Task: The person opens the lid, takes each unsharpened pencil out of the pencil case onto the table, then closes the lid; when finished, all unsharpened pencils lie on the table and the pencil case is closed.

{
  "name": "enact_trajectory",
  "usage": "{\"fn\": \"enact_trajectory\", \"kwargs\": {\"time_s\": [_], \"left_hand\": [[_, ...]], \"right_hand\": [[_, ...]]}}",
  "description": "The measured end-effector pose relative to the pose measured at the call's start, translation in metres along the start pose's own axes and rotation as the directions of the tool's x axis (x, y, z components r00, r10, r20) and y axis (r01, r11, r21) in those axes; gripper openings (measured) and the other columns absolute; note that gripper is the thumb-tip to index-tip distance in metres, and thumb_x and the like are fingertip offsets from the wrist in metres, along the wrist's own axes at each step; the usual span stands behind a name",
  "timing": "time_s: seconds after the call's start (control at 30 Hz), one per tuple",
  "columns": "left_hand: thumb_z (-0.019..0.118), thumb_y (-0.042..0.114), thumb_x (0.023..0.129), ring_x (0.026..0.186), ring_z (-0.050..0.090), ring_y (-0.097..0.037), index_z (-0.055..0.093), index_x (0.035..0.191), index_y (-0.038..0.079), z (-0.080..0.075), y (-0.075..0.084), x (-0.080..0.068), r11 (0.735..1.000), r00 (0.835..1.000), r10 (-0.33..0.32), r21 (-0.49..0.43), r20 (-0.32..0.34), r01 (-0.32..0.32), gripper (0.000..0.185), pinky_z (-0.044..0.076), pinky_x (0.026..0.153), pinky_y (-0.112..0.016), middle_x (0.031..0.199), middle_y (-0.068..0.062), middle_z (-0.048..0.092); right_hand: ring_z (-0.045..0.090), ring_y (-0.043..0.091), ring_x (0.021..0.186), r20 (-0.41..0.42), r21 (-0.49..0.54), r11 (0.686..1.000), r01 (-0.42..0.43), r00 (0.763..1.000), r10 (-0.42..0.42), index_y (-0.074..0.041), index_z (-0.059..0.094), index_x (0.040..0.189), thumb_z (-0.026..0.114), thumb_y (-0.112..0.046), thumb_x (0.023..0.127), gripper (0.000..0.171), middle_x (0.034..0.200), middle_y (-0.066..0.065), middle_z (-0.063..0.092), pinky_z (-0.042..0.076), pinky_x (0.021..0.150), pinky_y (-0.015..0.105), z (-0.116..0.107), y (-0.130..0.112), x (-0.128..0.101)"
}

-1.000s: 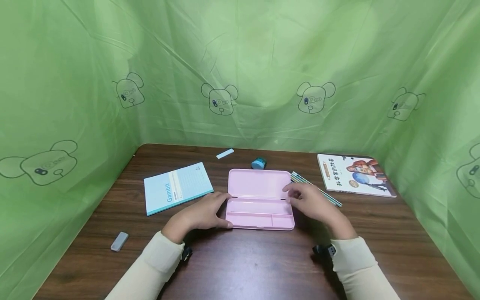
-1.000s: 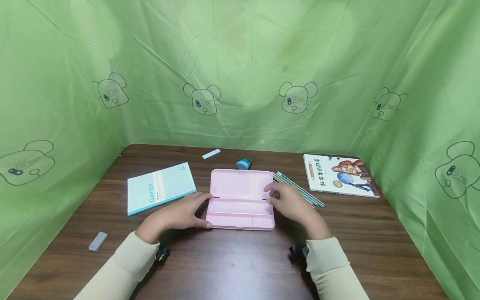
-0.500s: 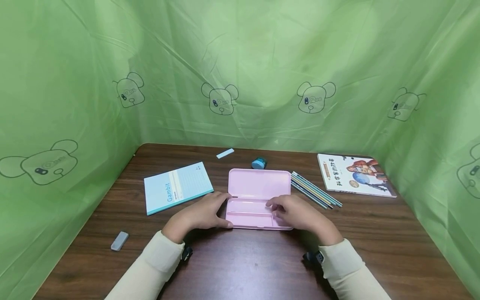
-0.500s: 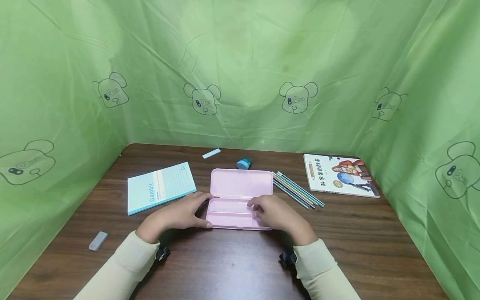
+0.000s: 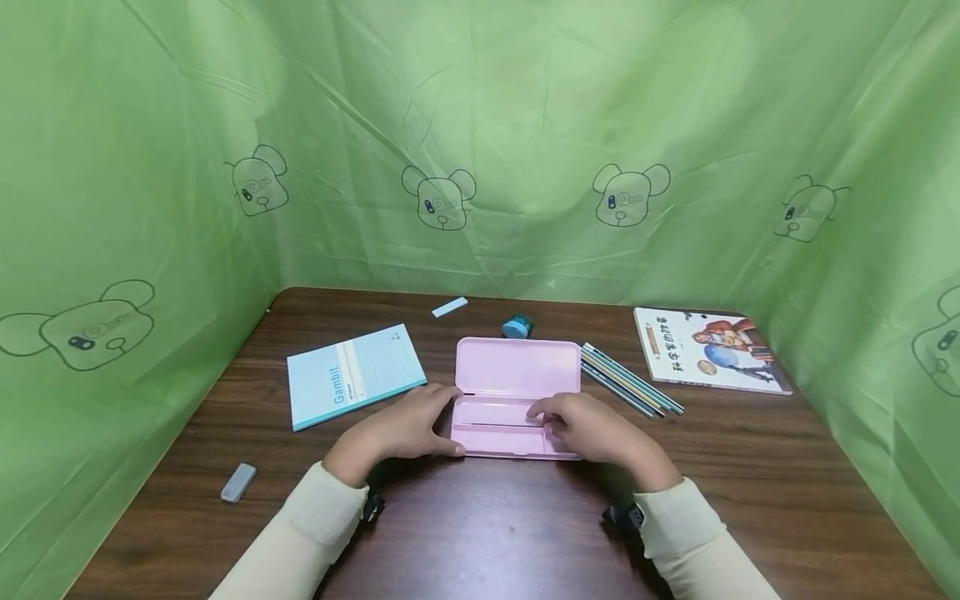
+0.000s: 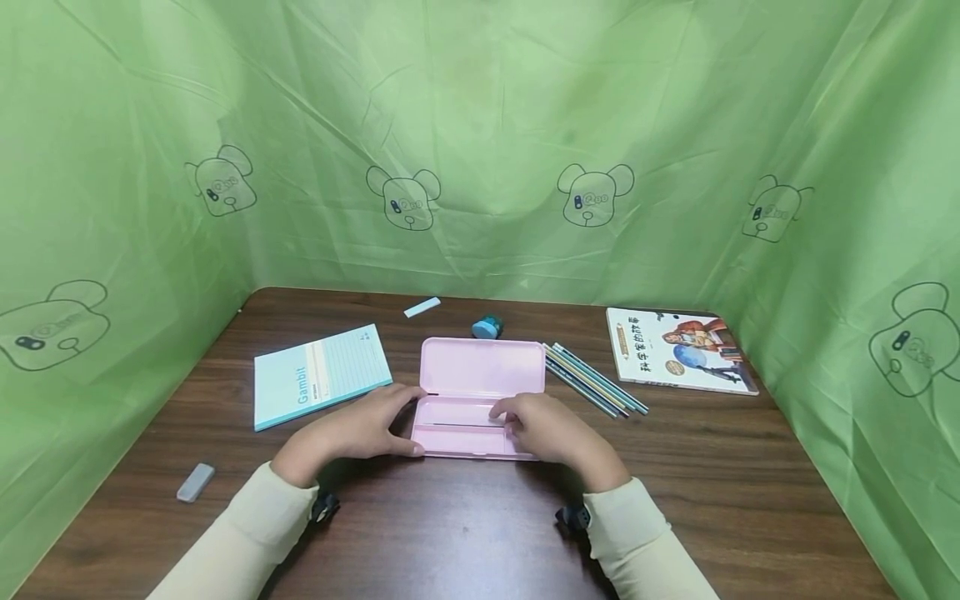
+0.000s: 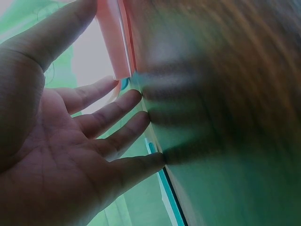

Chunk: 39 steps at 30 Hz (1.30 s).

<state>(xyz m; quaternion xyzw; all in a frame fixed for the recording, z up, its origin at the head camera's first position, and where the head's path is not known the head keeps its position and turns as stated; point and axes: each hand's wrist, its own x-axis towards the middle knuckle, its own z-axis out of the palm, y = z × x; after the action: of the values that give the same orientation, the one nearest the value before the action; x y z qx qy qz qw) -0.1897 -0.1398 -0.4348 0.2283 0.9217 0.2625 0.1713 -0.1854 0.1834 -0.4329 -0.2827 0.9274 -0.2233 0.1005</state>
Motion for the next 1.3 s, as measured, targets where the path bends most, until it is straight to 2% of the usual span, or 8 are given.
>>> {"fn": "enact_trajectory", "kwargs": {"time_s": [0.23, 0.5, 0.73, 0.83, 0.93, 1.1, 1.2, 1.3], "left_hand": [[0.092, 0.042, 0.093, 0.159, 0.047, -0.038, 0.051, 0.163, 0.003, 0.000, 0.000, 0.000, 1.000, 1.000, 0.002, -0.004, -0.004, -0.002, 0.090, 0.040, 0.132, -0.057, 0.166, -0.020, 0.053], [0.092, 0.043, 0.093, 0.159, 0.046, -0.038, 0.051, 0.163, 0.004, 0.000, -0.001, 0.001, 1.000, 1.000, 0.004, 0.004, -0.004, -0.004, 0.090, 0.039, 0.132, -0.056, 0.167, -0.019, 0.053], [0.092, 0.042, 0.093, 0.159, 0.047, -0.038, 0.052, 0.162, 0.003, -0.001, 0.001, 0.000, 1.000, 1.000, 0.006, -0.008, -0.001, -0.006, 0.089, 0.040, 0.132, -0.056, 0.166, -0.019, 0.054], [0.092, 0.042, 0.093, 0.158, 0.047, -0.038, 0.052, 0.163, 0.004, 0.000, 0.000, 0.000, 1.000, 1.000, 0.006, -0.010, 0.001, -0.006, 0.089, 0.040, 0.132, -0.056, 0.166, -0.019, 0.054], [0.092, 0.043, 0.093, 0.158, 0.047, -0.038, 0.051, 0.163, 0.004, 0.000, 0.000, 0.001, 1.000, 1.000, 0.005, -0.007, 0.003, -0.005, 0.090, 0.041, 0.131, -0.056, 0.167, -0.018, 0.053], [0.092, 0.044, 0.093, 0.158, 0.047, -0.037, 0.052, 0.163, 0.004, 0.000, -0.001, 0.002, 1.000, 1.000, 0.008, -0.001, 0.001, -0.008, 0.090, 0.041, 0.131, -0.056, 0.167, -0.018, 0.053], [0.092, 0.044, 0.093, 0.158, 0.047, -0.037, 0.052, 0.163, 0.004, 0.000, -0.001, 0.002, 1.000, 1.000, 0.010, 0.002, -0.001, -0.010, 0.090, 0.041, 0.131, -0.055, 0.166, -0.018, 0.054], [0.092, 0.044, 0.093, 0.158, 0.047, -0.038, 0.051, 0.163, 0.004, 0.001, -0.002, 0.001, 1.000, 1.000, 0.010, 0.002, 0.000, -0.010, 0.090, 0.041, 0.131, -0.055, 0.166, -0.018, 0.053]], "right_hand": [[0.074, 0.014, 0.103, 0.004, 0.026, 1.000, 0.017, 1.000, -0.017, -0.010, 0.080, 0.126, 0.066, 0.010, 0.099, 0.037, 0.106, 0.001, 0.081, 0.064, 0.094, 0.040, 0.001, 0.002, 0.001], [0.073, 0.013, 0.099, -0.023, 0.064, 0.998, -0.008, 1.000, 0.010, -0.012, 0.081, 0.125, 0.063, 0.015, 0.093, 0.046, 0.105, 0.001, 0.081, 0.061, 0.088, 0.034, -0.001, 0.004, -0.001], [0.070, 0.012, 0.095, -0.072, 0.113, 0.993, -0.015, 0.997, 0.023, -0.012, 0.082, 0.122, 0.067, 0.011, 0.098, 0.037, 0.101, 0.000, 0.079, 0.059, 0.085, 0.032, -0.008, 0.004, -0.003], [0.071, 0.016, 0.099, -0.132, 0.148, 0.989, -0.013, 0.991, 0.033, -0.011, 0.082, 0.121, 0.069, 0.009, 0.100, 0.032, 0.106, 0.003, 0.080, 0.060, 0.089, 0.037, -0.016, 0.007, -0.006], [0.073, 0.020, 0.104, -0.225, 0.187, 0.982, -0.025, 0.972, 0.068, -0.010, 0.082, 0.122, 0.070, 0.008, 0.101, 0.030, 0.113, 0.007, 0.082, 0.060, 0.091, 0.038, -0.030, 0.014, -0.013], [0.074, 0.025, 0.102, -0.371, 0.194, 0.976, -0.095, 0.914, 0.163, -0.009, 0.081, 0.126, 0.072, 0.004, 0.103, 0.028, 0.115, 0.012, 0.083, 0.058, 0.086, 0.034, -0.057, 0.039, -0.030], [0.074, 0.029, 0.102, -0.421, 0.156, 0.976, -0.154, 0.883, 0.207, -0.008, 0.080, 0.127, 0.071, 0.003, 0.105, 0.026, 0.115, 0.016, 0.083, 0.056, 0.085, 0.036, -0.069, 0.058, -0.041], [0.073, 0.032, 0.104, -0.436, 0.143, 0.965, -0.220, 0.862, 0.260, -0.005, 0.079, 0.128, 0.070, 0.002, 0.105, 0.025, 0.115, 0.019, 0.082, 0.054, 0.085, 0.038, -0.074, 0.076, -0.050]]}}
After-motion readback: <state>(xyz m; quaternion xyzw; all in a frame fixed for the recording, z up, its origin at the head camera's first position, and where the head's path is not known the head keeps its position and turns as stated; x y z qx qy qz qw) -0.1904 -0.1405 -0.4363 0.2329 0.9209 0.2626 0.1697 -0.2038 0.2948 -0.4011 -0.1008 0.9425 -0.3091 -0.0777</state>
